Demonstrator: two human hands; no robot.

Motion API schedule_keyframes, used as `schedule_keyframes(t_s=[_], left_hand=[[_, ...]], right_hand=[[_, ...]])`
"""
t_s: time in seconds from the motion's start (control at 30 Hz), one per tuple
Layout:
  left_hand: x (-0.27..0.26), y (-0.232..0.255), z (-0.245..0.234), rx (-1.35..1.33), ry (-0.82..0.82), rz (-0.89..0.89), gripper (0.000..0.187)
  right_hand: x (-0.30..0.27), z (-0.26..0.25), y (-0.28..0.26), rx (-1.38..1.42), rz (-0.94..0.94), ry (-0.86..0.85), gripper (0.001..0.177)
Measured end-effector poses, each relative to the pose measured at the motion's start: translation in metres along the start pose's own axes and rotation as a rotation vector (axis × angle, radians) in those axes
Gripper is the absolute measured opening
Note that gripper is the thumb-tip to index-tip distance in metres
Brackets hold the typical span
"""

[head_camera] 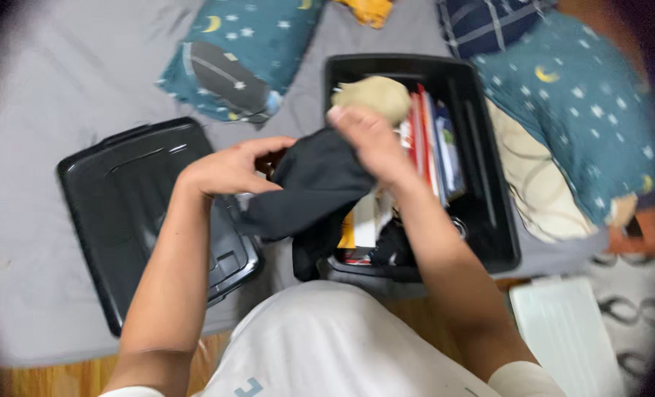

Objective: The person organizes a black plastic storage box by placing various items inside, including papers, books, a cap, ribbons, and a black bag. They arrange the contents and then close the box.

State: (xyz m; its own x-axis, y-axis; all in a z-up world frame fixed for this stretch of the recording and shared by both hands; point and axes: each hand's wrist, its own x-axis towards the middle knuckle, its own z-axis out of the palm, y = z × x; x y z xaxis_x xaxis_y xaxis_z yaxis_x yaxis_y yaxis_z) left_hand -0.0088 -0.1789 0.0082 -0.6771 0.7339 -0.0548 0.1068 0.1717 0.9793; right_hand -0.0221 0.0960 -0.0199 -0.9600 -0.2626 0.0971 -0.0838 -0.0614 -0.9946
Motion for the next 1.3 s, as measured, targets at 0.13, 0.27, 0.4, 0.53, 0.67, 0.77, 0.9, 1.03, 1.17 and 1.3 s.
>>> schedule_keyframes(t_s=[0.13, 0.27, 0.4, 0.53, 0.67, 0.77, 0.9, 1.03, 1.17, 1.3], left_hand=[[-0.028, 0.011, -0.009, 0.152, 0.310, -0.169, 0.024], [-0.031, 0.021, -0.048, 0.122, 0.552, -0.112, 0.018], [-0.062, 0.057, -0.085, 0.440, 0.701, -0.046, 0.033], [-0.087, 0.099, -0.110, 0.663, 0.800, 0.083, 0.028], [-0.083, 0.101, -0.119, 0.579, 0.771, 0.116, 0.018], [-0.065, 0.090, -0.126, 0.623, 0.579, 0.112, 0.020], [-0.061, 0.086, -0.139, 0.411, 0.396, -0.060, 0.035], [-0.066, 0.095, -0.144, -0.303, 0.413, 0.211, 0.015], [-0.045, 0.105, -0.118, -0.599, 0.245, -0.018, 0.014], [0.025, 0.096, -0.073, -0.962, 0.034, 0.084, 0.034]], right_hand=[[0.027, 0.014, -0.024, -0.221, 0.011, -0.034, 0.032], [0.030, 0.022, -0.047, -0.794, -0.414, -0.379, 0.049], [0.048, 0.026, -0.047, -1.099, -0.349, -0.301, 0.051], [0.081, 0.003, -0.038, -0.968, -0.147, -0.128, 0.028], [0.100, 0.027, 0.002, -0.499, -0.043, -0.210, 0.036], [0.100, 0.080, 0.039, -0.547, -0.194, -0.366, 0.083], [0.091, 0.125, 0.069, -0.448, -0.151, -0.360, 0.087], [0.083, 0.135, 0.087, -0.358, -0.009, -0.269, 0.052], [0.066, 0.152, 0.119, -0.261, 0.126, -0.249, 0.049], [0.049, 0.172, 0.146, 0.105, 0.227, -0.298, 0.045]])
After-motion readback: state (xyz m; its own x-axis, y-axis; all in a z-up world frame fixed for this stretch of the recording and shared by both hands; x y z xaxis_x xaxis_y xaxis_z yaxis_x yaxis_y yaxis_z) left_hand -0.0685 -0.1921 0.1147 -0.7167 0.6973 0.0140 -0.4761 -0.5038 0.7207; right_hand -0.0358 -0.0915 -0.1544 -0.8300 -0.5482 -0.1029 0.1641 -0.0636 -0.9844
